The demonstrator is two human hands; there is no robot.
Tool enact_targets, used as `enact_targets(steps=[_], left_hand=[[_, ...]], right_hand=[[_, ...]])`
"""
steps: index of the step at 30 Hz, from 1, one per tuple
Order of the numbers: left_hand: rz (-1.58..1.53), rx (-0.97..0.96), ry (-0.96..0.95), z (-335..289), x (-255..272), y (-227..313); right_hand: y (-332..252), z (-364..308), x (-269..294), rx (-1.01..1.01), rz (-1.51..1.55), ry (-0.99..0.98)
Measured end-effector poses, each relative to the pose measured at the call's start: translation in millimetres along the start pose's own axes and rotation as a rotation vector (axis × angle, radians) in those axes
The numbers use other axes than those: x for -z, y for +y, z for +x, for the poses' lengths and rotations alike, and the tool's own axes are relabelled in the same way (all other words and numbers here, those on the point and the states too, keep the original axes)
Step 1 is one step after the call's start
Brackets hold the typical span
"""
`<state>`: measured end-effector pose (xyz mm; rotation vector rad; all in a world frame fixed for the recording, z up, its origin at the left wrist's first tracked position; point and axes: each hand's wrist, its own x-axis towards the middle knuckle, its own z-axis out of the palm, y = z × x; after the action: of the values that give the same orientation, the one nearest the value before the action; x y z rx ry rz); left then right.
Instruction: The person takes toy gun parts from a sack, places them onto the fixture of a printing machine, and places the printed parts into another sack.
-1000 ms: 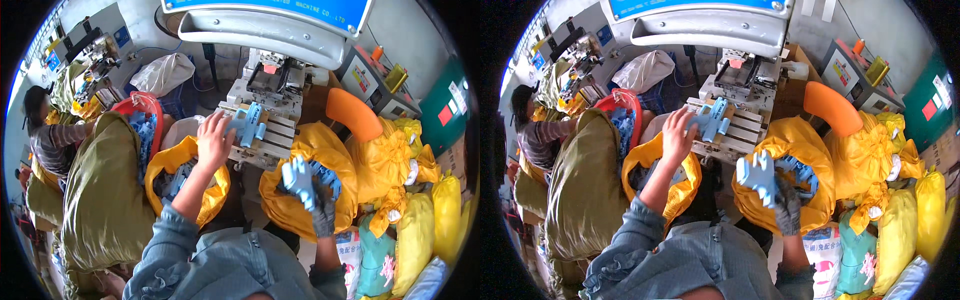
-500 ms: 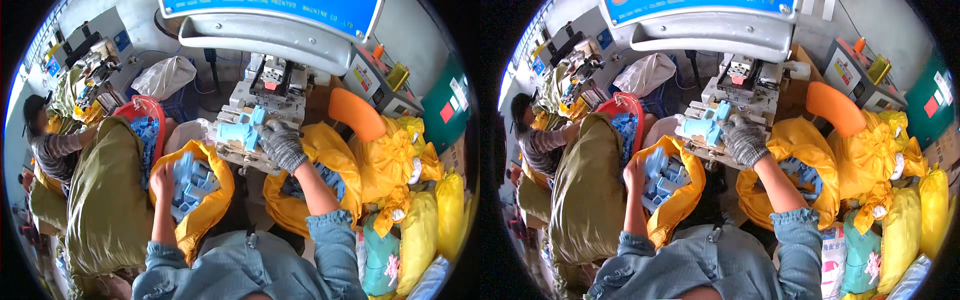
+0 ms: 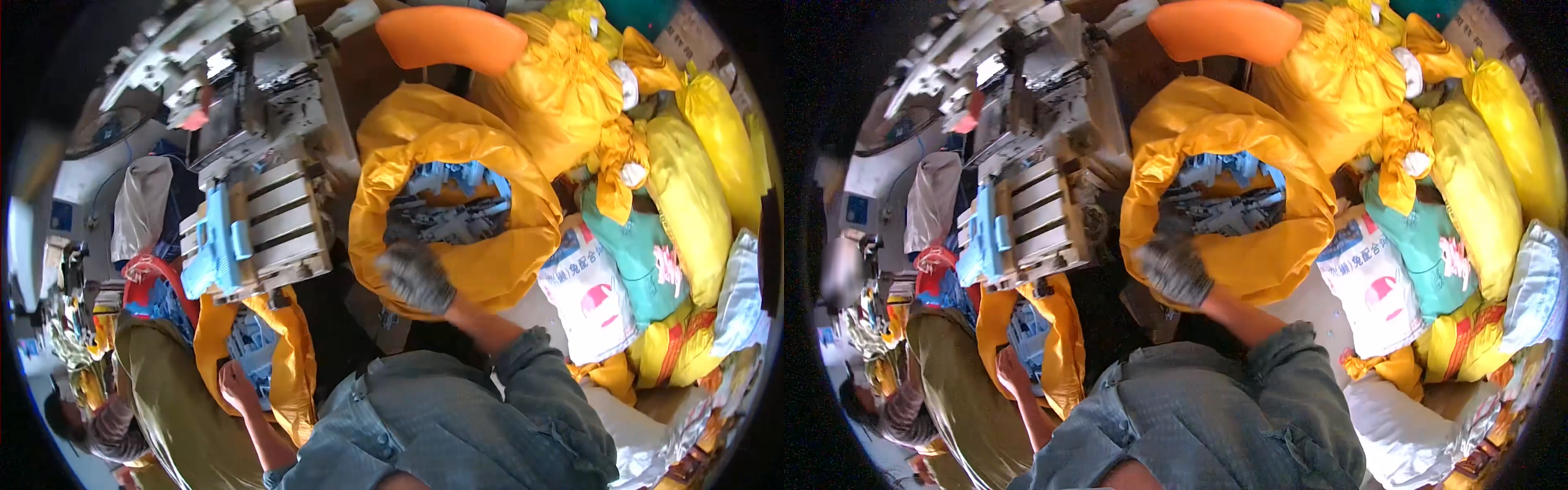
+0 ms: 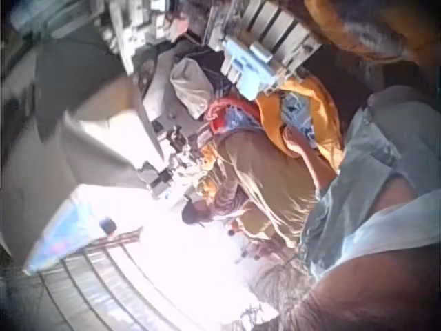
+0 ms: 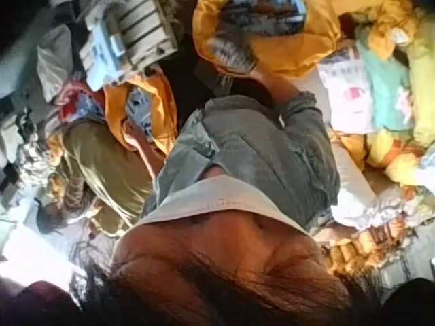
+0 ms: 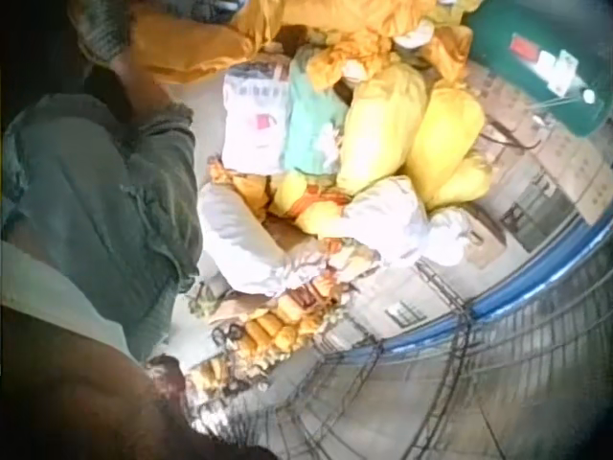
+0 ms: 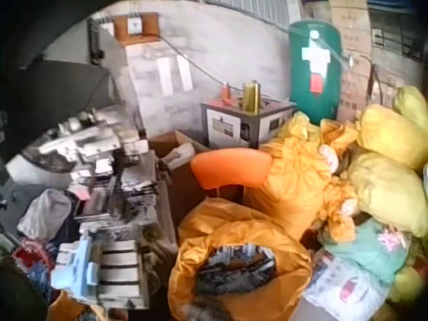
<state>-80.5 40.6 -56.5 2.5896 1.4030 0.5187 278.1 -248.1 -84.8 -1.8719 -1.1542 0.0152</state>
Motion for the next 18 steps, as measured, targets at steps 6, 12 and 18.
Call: enact_targets(steps=[6,12,18], left_hand=[[0.064,-0.258,-0.062,8.4,-8.8,64.9],[0.072,-0.245,-0.046,6.2,5.0,86.2],[0.171,-0.255,-0.017,-1.0,10.4,62.8]], right_hand=[[242.2,-44.1,-0.6,-0.515,-0.524,-0.304],[316.5,-38.3,-43.1,-0.714,-0.529,-0.602],[275.1,-14.6,-1.8,-0.862,-0.539,-0.691]])
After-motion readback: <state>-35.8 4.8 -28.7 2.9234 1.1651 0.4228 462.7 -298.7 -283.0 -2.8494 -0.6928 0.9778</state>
